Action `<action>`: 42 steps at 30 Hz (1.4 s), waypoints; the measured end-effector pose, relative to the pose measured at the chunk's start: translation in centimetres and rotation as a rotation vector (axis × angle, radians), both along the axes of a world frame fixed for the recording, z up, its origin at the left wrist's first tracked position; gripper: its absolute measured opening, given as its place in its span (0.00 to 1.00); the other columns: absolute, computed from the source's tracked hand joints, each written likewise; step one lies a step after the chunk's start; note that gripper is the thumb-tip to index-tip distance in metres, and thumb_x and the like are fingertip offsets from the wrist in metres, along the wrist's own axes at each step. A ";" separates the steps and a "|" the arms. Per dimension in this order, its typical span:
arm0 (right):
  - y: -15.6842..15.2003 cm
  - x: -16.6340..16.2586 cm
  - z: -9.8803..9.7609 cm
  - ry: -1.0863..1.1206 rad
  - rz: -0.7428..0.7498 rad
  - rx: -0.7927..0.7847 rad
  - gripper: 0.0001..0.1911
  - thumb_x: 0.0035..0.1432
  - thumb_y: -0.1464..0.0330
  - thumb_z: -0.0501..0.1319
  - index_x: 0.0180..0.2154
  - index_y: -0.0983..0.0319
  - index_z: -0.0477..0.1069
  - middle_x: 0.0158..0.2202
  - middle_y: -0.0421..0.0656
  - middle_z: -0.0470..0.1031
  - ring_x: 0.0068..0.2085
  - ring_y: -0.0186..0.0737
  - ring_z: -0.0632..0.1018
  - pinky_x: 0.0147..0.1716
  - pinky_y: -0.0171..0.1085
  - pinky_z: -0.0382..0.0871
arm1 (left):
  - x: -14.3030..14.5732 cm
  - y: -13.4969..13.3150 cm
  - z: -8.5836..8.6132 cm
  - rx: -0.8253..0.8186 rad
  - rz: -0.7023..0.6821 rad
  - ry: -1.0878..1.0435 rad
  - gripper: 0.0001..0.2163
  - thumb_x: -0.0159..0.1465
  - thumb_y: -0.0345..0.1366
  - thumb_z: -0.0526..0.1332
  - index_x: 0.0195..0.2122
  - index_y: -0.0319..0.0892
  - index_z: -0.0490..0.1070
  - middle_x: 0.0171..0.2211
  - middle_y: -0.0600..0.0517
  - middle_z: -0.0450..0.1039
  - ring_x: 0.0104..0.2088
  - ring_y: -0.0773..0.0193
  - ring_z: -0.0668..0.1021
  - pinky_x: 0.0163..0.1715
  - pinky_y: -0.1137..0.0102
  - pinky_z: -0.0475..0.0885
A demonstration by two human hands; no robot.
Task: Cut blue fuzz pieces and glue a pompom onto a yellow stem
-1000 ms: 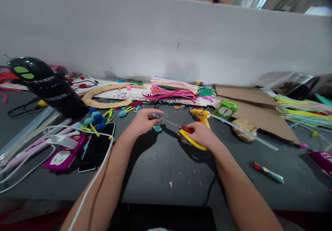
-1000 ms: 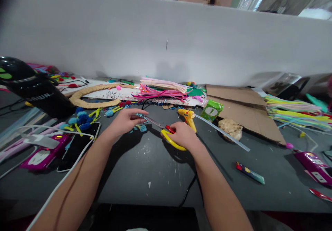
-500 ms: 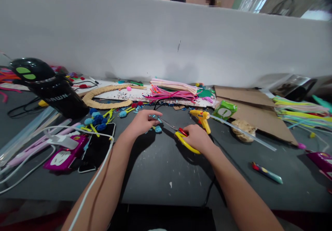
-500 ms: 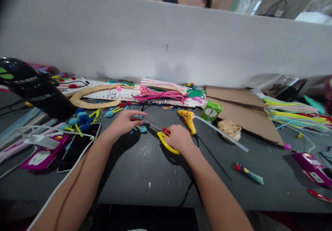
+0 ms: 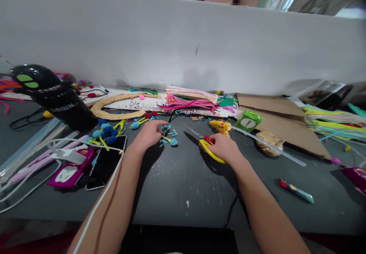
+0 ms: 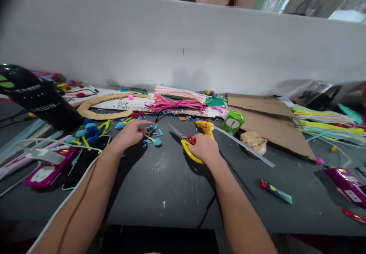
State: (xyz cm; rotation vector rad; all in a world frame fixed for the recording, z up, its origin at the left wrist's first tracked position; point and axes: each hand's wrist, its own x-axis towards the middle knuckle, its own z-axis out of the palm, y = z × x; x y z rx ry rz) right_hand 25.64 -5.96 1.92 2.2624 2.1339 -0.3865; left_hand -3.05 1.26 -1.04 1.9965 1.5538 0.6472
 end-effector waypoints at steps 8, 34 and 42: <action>-0.3 -0.4 0.3 0.029 0.018 0.014 0.24 0.55 0.45 0.56 0.25 0.59 0.72 0.28 0.45 0.77 0.30 0.41 0.75 0.25 0.36 0.54 | 0.3 0.1 -0.1 0.046 0.069 -0.224 0.15 0.55 0.31 0.60 0.44 0.40 0.76 0.43 0.46 0.79 0.37 0.58 0.82 0.38 0.68 0.77; -0.4 -0.3 0.6 0.078 -0.007 0.034 0.28 0.52 0.40 0.56 0.23 0.59 0.69 0.26 0.43 0.75 0.27 0.39 0.72 0.23 0.35 0.52 | 2.4 -1.7 2.5 -0.067 0.020 -0.444 0.13 0.55 0.39 0.66 0.38 0.37 0.79 0.38 0.43 0.81 0.39 0.54 0.83 0.43 0.62 0.76; -0.7 -0.2 1.0 0.110 0.037 0.026 0.27 0.51 0.41 0.58 0.22 0.58 0.68 0.23 0.41 0.73 0.25 0.36 0.70 0.22 0.34 0.52 | 2.4 -1.3 1.7 -0.056 0.001 -0.500 0.16 0.54 0.36 0.67 0.44 0.37 0.79 0.42 0.42 0.81 0.41 0.53 0.83 0.46 0.59 0.77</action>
